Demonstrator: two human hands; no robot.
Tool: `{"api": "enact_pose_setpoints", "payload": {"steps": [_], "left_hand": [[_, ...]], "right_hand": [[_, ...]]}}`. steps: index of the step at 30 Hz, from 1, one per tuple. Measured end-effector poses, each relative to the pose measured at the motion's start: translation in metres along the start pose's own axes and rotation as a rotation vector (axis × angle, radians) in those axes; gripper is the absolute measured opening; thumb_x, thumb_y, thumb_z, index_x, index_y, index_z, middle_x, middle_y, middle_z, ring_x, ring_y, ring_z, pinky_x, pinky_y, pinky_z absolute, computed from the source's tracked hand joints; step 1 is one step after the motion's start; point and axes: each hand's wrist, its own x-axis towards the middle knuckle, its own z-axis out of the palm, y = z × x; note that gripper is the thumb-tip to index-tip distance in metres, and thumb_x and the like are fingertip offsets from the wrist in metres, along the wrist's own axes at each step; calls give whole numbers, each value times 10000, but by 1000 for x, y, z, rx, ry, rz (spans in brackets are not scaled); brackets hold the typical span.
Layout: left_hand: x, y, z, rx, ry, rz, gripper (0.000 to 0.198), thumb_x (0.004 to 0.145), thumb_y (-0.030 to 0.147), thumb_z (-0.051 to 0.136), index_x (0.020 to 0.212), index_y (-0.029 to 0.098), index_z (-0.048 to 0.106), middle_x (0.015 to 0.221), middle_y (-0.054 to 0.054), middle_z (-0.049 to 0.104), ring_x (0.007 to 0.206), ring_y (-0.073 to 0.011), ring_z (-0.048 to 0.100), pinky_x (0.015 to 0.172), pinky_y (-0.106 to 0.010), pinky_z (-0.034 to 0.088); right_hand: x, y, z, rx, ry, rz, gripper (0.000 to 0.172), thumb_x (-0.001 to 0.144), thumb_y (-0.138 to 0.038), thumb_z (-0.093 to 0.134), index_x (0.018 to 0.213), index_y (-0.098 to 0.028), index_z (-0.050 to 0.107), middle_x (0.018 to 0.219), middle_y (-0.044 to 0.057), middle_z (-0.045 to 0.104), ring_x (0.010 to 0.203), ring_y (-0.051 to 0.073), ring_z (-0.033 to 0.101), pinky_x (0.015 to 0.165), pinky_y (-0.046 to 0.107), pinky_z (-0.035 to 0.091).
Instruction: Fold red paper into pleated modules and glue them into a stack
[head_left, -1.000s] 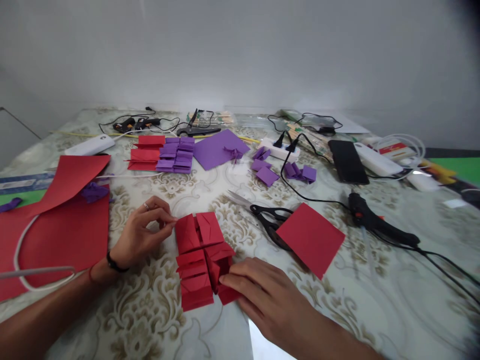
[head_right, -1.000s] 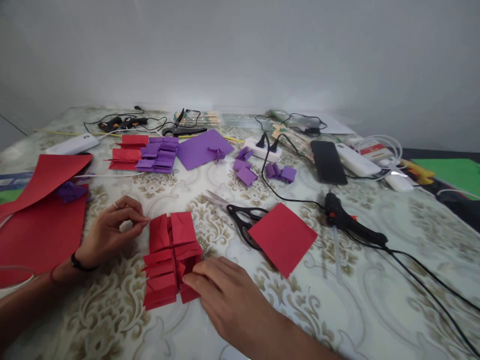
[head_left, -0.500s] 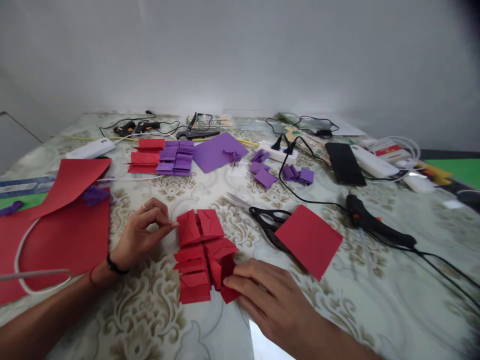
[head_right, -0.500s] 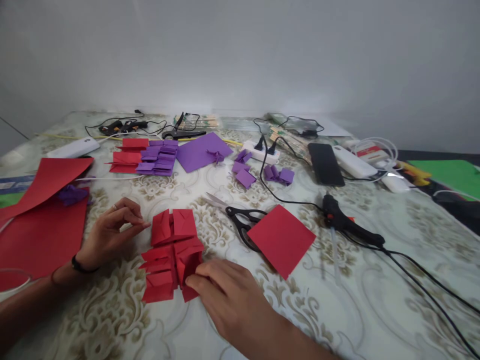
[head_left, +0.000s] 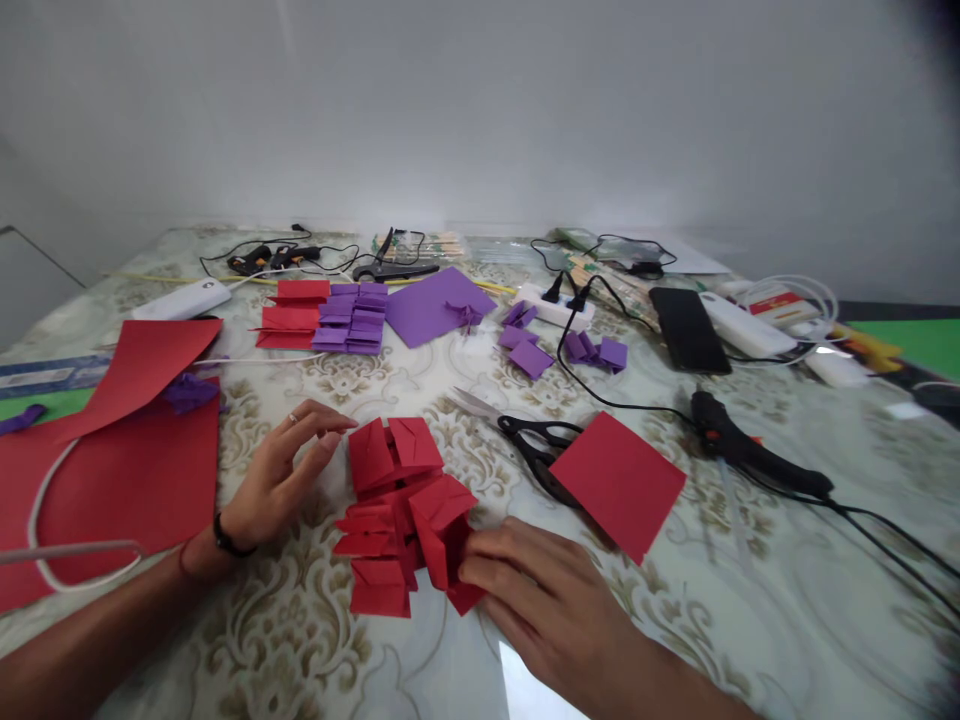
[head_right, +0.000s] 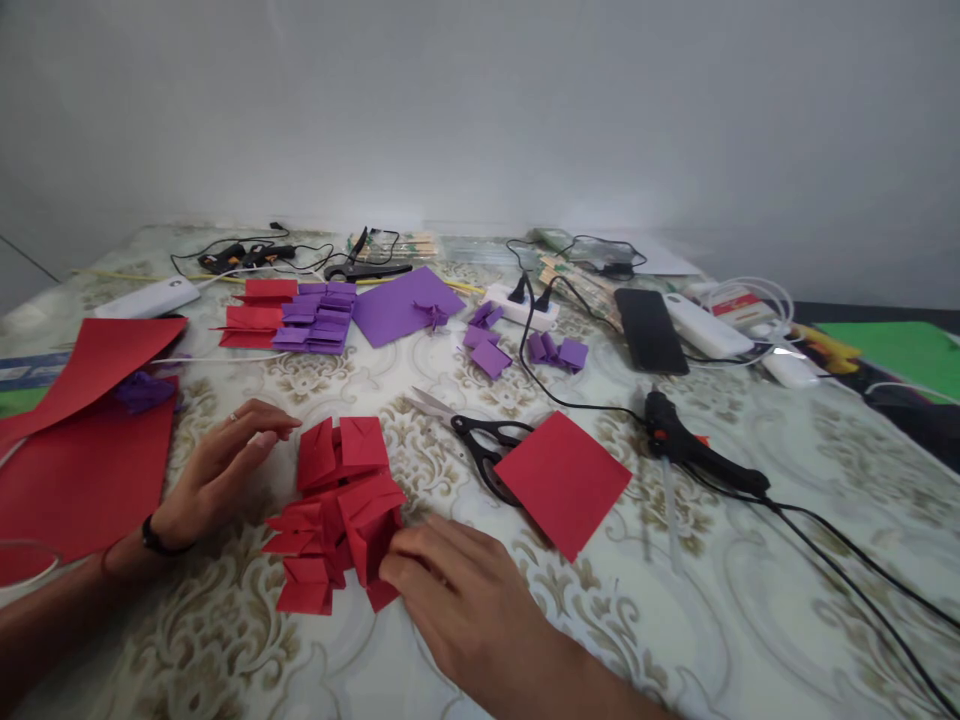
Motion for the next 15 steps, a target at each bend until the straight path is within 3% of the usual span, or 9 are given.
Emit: {"api": "enact_pose_setpoints", "payload": {"steps": [4, 9, 15], "left_hand": [[-11, 11, 0, -35, -98, 107, 358, 1075, 347, 390, 1221, 219, 691, 1157, -109, 621, 1079, -269, 605, 948, -421, 513], [-21, 30, 5, -5, -244, 284, 385, 1026, 365, 445, 1359, 342, 637, 1385, -101, 529, 1213, -336, 549, 1046, -529, 441], [-21, 36, 6, -17, -248, 320, 195, 932, 265, 537, 1112, 244, 608, 1236, -113, 542, 1124, -321, 539, 962, -505, 460]], "right_hand": [[-1, 0, 1, -27, -4, 25, 203, 1033, -112, 474, 1023, -191, 661, 948, 62, 767, 857, 187, 728, 789, 319, 571], [-1, 3, 3, 8, -24, 69, 167, 990, -102, 489, 1006, -199, 625, 949, 62, 750, 839, 195, 717, 752, 312, 565], [-2, 8, 5, 113, -101, 211, 263, 846, -52, 521, 1037, -220, 584, 961, 48, 719, 933, 223, 707, 760, 324, 558]]}}
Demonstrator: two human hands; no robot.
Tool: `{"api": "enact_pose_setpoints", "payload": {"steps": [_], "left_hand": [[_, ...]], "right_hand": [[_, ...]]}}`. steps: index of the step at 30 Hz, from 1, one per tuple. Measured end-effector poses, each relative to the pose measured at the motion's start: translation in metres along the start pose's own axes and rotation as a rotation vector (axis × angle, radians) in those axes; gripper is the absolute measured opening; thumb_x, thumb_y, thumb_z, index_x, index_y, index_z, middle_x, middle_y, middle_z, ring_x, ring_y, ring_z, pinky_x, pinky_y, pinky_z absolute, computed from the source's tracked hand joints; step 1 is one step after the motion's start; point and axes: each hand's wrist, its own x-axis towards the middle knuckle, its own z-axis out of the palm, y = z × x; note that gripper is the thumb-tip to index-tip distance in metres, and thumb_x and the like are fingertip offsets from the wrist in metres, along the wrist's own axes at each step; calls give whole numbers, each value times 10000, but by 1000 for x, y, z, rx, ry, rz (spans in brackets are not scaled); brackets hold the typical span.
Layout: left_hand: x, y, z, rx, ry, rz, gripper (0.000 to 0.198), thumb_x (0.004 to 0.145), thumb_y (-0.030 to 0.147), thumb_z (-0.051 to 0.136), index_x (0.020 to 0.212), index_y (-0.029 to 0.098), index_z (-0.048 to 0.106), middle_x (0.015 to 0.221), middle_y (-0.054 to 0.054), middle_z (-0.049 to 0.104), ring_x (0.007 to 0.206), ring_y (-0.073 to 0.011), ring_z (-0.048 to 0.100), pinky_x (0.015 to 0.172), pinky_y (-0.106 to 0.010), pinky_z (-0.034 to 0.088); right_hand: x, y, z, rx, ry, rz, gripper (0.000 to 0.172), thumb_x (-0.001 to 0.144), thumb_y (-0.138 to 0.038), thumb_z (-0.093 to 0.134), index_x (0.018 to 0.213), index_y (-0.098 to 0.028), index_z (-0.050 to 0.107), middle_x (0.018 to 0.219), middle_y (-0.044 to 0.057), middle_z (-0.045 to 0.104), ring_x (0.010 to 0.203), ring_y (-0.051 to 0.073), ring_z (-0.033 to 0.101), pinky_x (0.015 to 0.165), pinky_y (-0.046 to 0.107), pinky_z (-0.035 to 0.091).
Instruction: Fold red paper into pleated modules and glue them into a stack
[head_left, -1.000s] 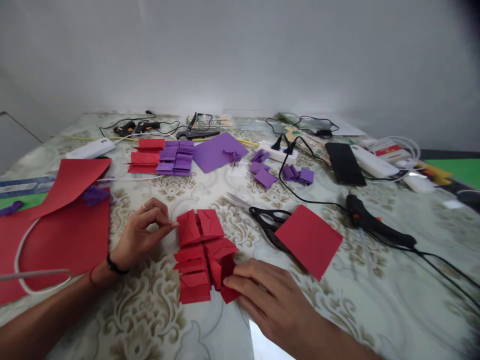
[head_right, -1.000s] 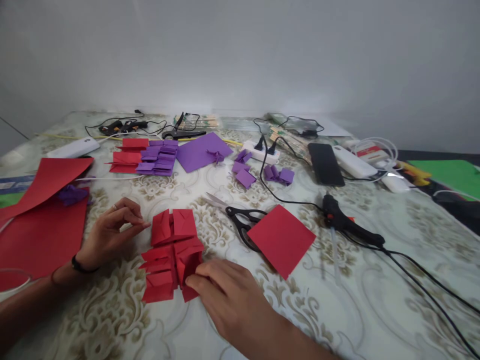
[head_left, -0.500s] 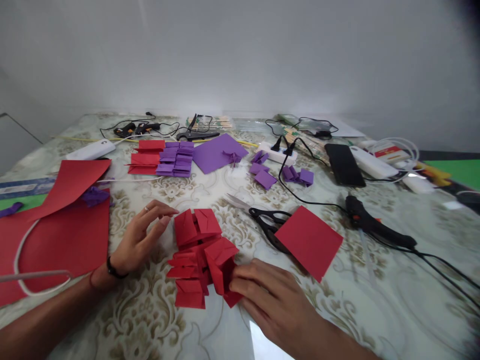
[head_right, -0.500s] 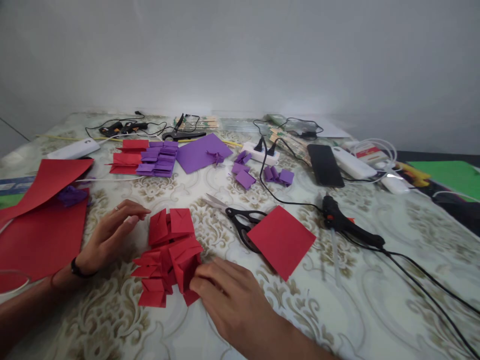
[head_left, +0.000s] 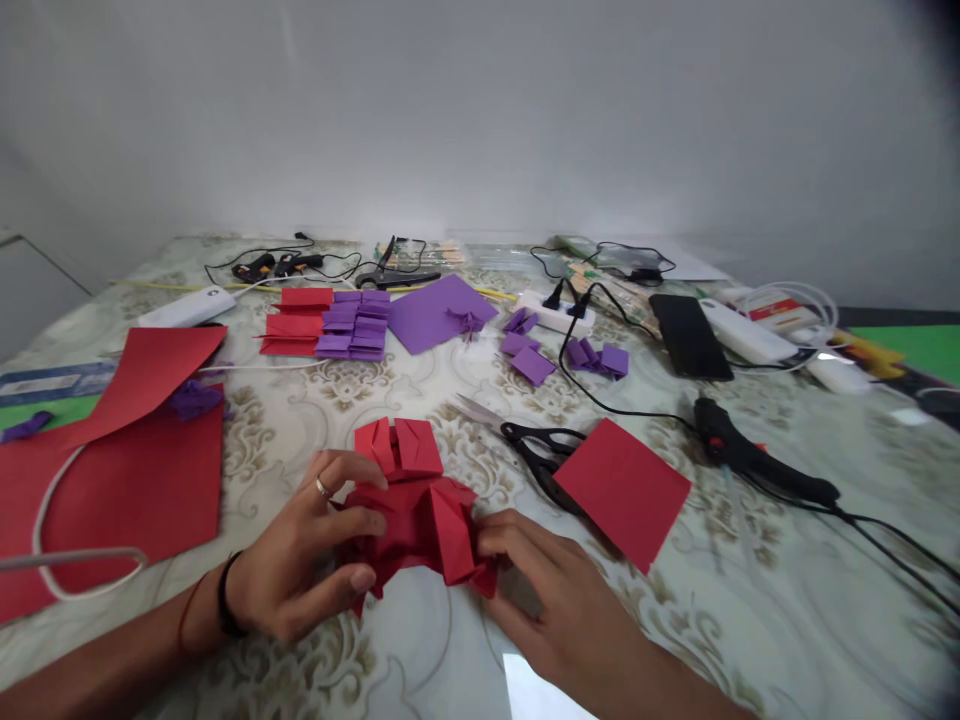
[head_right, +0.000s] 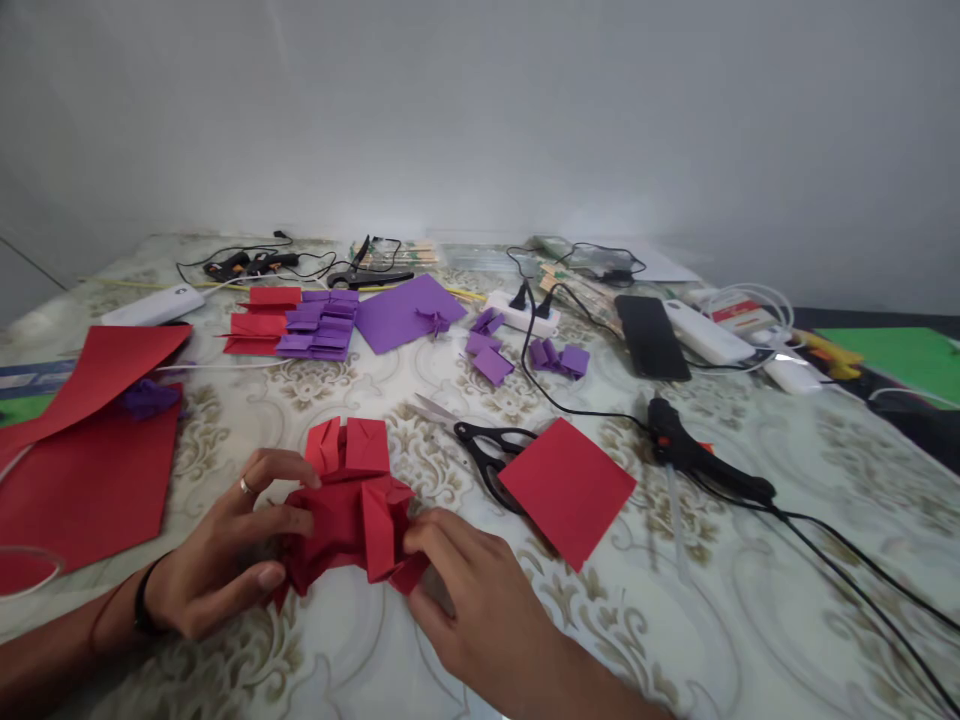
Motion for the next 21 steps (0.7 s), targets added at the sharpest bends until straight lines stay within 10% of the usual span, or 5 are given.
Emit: {"api": "enact_pose_setpoints", "payload": {"steps": [15, 21], "left_hand": [[-3, -1, 4, 78, 101, -57, 57, 890, 187, 540, 931, 211, 571, 1108, -118, 536, 1022, -295, 541, 875, -459, 488], [-4, -4, 8, 73, 46, -112, 440, 904, 625, 634, 1001, 211, 524, 1215, -131, 467, 1028, -300, 547, 875, -458, 494]], "right_hand": [[8, -3, -4, 170, -53, 240, 236, 796, -38, 541, 932, -231, 549, 844, -7, 618, 667, 142, 582, 596, 241, 470], [8, -2, -3, 187, -55, 266, 184, 839, -67, 547, 924, -231, 556, 821, -10, 611, 656, 144, 579, 592, 243, 465]]}}
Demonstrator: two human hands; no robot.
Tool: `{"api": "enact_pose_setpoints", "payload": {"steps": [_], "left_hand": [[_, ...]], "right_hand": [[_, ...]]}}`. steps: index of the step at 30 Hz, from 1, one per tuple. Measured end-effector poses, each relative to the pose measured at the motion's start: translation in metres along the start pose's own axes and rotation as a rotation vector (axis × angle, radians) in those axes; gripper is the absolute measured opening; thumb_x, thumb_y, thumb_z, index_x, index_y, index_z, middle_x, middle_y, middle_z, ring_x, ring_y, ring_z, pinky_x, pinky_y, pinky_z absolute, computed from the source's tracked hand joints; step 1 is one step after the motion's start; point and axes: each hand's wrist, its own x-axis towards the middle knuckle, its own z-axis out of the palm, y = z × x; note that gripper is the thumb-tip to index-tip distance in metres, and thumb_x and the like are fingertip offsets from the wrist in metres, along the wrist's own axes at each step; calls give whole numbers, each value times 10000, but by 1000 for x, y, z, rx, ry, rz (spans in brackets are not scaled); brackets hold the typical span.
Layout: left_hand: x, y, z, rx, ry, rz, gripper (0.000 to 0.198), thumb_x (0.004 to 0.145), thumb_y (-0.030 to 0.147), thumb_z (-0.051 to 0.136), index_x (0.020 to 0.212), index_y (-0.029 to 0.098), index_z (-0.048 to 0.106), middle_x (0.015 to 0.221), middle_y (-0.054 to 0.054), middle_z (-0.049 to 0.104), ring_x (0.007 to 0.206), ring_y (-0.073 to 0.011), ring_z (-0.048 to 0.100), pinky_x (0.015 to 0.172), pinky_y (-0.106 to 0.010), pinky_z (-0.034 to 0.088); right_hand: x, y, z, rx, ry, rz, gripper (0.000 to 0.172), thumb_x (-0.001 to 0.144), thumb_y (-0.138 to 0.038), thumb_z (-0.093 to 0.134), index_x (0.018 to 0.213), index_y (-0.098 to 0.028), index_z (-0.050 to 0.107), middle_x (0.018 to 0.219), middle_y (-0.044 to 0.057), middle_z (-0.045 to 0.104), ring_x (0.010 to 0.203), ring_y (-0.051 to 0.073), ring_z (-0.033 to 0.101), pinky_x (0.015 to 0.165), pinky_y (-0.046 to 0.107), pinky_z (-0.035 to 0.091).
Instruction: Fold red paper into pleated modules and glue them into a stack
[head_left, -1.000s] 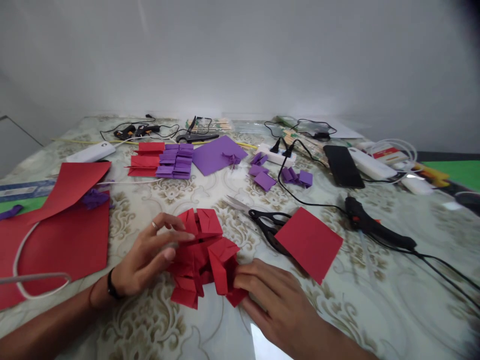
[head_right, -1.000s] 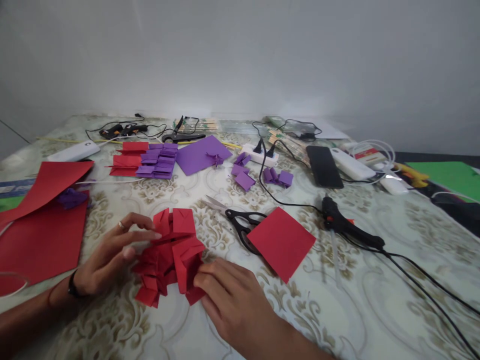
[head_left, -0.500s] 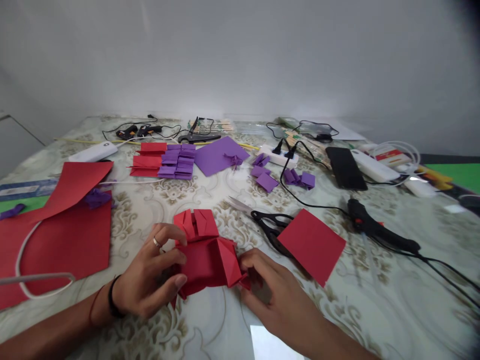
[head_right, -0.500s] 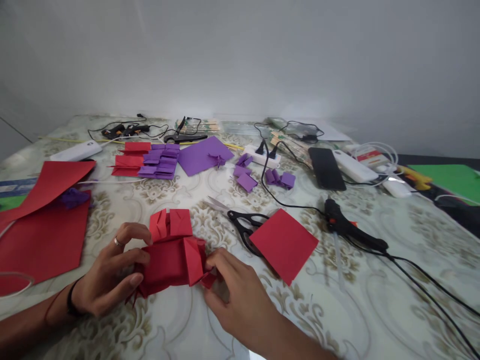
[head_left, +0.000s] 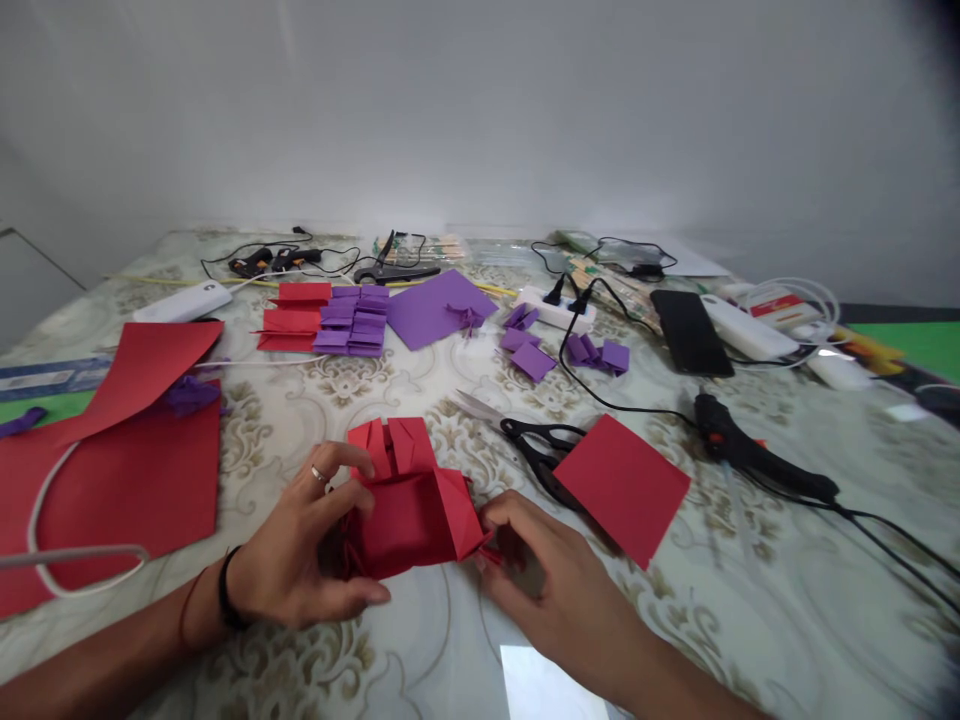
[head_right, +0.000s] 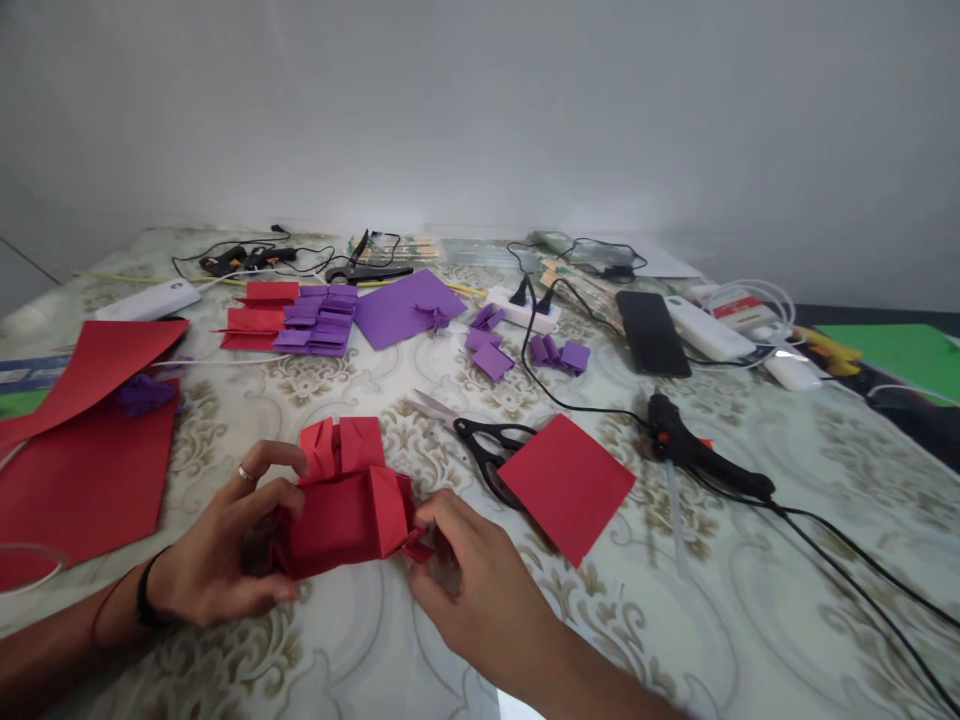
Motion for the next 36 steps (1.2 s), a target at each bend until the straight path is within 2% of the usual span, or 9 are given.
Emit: {"api": "enact_pose_setpoints", "payload": {"steps": [3, 8, 11, 13, 17, 23, 26, 30, 36], "left_hand": [[3, 2, -1, 10, -29, -10, 602, 789, 737, 711, 989, 213, 492, 1219, -142, 486, 1057, -323, 555, 889, -468, 498], [7, 5, -3, -29, -63, -26, 570, 795, 692, 726, 1016, 219, 497, 1251, -157, 534, 1107, -336, 568, 916, -466, 503], [6, 5, -2, -23, -71, -19, 562, 752, 610, 797, 1030, 228, 491, 1272, -153, 551, 1146, -345, 571, 934, -467, 507], [5, 5, -1, 19, -69, -21, 520, 727, 472, 833, 1023, 233, 479, 1276, -143, 562, 1152, -341, 582, 935, -464, 508], [5, 7, 2, 95, -65, -35, 463, 707, 279, 790, 1031, 237, 461, 1281, -128, 578, 1145, -323, 612, 936, -455, 512], [7, 7, 3, 143, -37, 38, 401, 731, 275, 748, 1029, 236, 482, 1259, -130, 660, 1083, -332, 661, 909, -492, 521], [7, 8, 1, 165, -56, 121, 323, 768, 254, 712, 1025, 235, 518, 1285, -130, 698, 1160, -362, 644, 957, -536, 495], [8, 11, -1, 203, -76, 193, 253, 768, 215, 665, 994, 226, 552, 1191, -110, 753, 1142, -367, 657, 969, -567, 462], [10, 11, -1, 225, -56, 219, 216, 735, 253, 636, 926, 197, 553, 1155, -140, 743, 1130, -385, 640, 1001, -602, 430]], "right_hand": [[1, 0, 0, 10, 13, 0, 177, 842, -71, 550, 917, -230, 562, 823, -8, 613, 664, 147, 582, 599, 244, 472], [3, -1, -3, 4, 29, 11, 165, 840, -72, 548, 895, -226, 566, 799, -9, 614, 650, 146, 580, 584, 239, 472], [4, -1, -4, -16, 32, 25, 149, 850, -80, 560, 877, -226, 569, 774, -16, 611, 626, 141, 561, 572, 234, 465], [4, -1, -3, -20, 33, 37, 139, 855, -87, 566, 866, -226, 568, 762, -20, 606, 616, 138, 549, 568, 233, 458], [3, 1, -2, 12, 15, 80, 133, 852, -93, 569, 865, -225, 559, 781, -19, 612, 628, 138, 549, 570, 238, 443], [3, 3, -3, 25, 15, 54, 159, 832, -73, 588, 819, -223, 537, 785, -19, 591, 651, 138, 548, 580, 237, 434], [2, 3, -3, 33, 10, 13, 168, 850, -58, 587, 874, -224, 570, 807, -17, 585, 653, 132, 550, 591, 231, 449], [0, 4, -1, 61, -20, -21, 216, 864, -32, 576, 942, -232, 605, 847, -8, 595, 671, 133, 562, 603, 232, 453], [1, 8, 0, 63, -73, -41, 223, 856, -35, 584, 949, -236, 612, 873, 3, 600, 727, 155, 578, 633, 255, 439]]}}
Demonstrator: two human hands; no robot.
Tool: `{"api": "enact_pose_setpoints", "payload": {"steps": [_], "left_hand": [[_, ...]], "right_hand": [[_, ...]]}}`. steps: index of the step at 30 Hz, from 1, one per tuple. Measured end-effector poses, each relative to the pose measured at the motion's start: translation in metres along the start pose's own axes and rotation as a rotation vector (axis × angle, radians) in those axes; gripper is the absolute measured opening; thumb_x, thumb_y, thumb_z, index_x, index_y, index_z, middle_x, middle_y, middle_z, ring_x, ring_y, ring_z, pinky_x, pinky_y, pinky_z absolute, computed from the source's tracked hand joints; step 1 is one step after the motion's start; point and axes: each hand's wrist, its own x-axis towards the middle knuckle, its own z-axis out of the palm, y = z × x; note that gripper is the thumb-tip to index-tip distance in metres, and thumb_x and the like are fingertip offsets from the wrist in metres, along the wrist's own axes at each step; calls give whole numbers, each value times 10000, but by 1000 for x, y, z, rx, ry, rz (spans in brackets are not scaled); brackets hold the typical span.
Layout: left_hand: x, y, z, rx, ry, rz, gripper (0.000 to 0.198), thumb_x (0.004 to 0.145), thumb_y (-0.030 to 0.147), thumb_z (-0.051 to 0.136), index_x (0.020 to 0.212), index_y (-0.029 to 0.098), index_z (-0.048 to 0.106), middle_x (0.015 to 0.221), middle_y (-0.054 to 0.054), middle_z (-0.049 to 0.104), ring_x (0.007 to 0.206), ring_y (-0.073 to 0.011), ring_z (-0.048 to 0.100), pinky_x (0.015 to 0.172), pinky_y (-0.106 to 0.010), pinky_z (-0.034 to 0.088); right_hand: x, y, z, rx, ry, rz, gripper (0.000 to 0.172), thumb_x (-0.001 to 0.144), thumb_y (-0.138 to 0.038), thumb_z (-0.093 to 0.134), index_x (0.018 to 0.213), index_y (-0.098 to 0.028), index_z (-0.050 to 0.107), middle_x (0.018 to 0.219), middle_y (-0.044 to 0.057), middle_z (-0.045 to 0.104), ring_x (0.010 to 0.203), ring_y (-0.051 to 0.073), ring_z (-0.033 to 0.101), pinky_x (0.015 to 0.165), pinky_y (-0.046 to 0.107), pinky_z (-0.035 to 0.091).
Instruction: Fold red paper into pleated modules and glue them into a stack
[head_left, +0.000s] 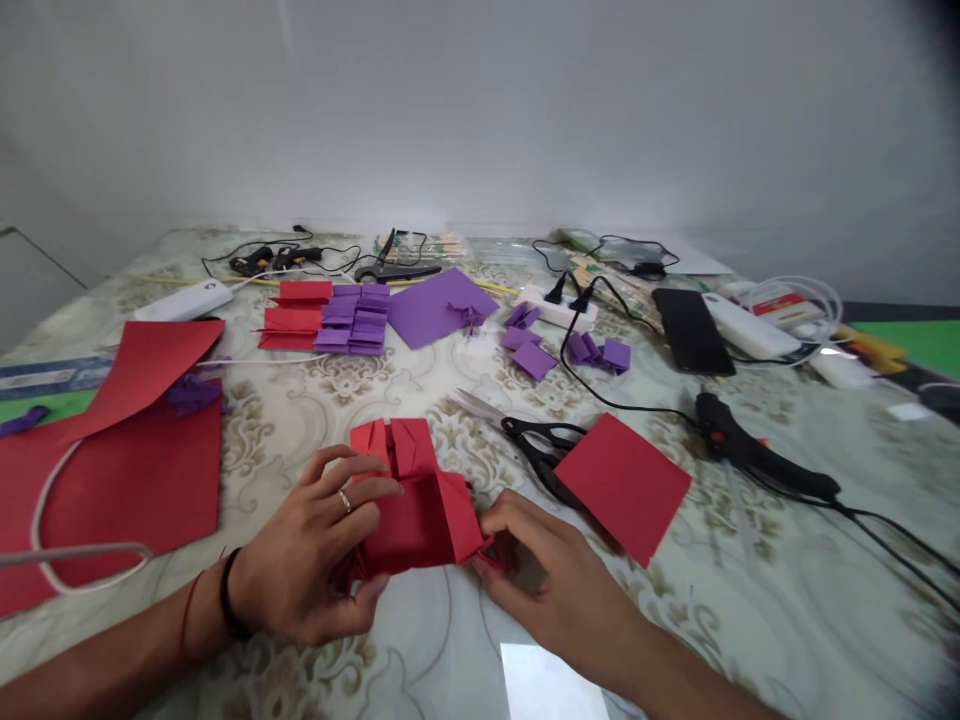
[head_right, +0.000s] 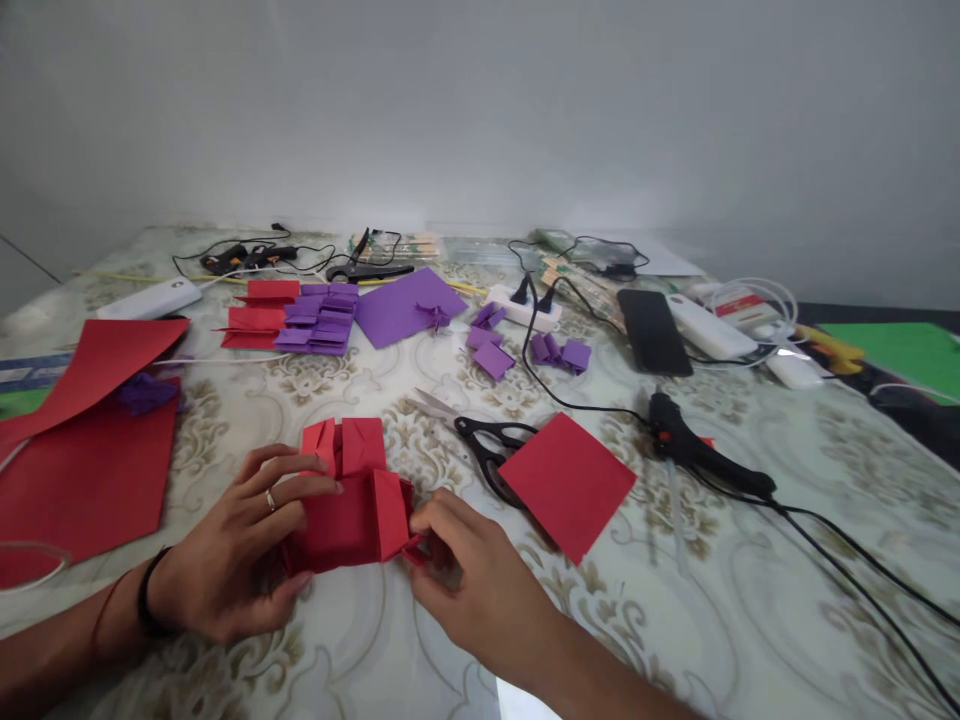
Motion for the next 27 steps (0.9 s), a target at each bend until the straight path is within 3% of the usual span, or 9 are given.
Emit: {"api": "enact_pose_setpoints", "payload": {"steps": [14, 21, 27], "left_hand": [[0, -1, 0, 53, -3, -36, 271, 725, 275, 670, 940, 192, 528, 1251, -162, 714, 1208, -396, 598, 1086, -614, 365], [0, 0, 3, 51, 21, -63, 326, 756, 315, 763, 948, 203, 525, 1231, -125, 713, 1200, -378, 603, 1074, -596, 403], [-1, 1, 3, 41, 35, -86, 299, 801, 290, 756, 943, 192, 512, 1256, -179, 633, 1109, -343, 627, 995, -568, 467]], "right_hand": [[1, -4, -1, 13, -26, 58, 152, 904, -85, 562, 913, -236, 556, 873, 0, 598, 725, 157, 565, 626, 260, 419], [3, -5, -1, 10, -23, 64, 166, 871, -72, 552, 888, -236, 533, 852, -6, 583, 723, 158, 559, 617, 256, 408], [2, -5, -2, 3, -30, 78, 185, 846, -57, 548, 890, -236, 540, 853, -9, 584, 716, 156, 555, 617, 254, 408]]}}
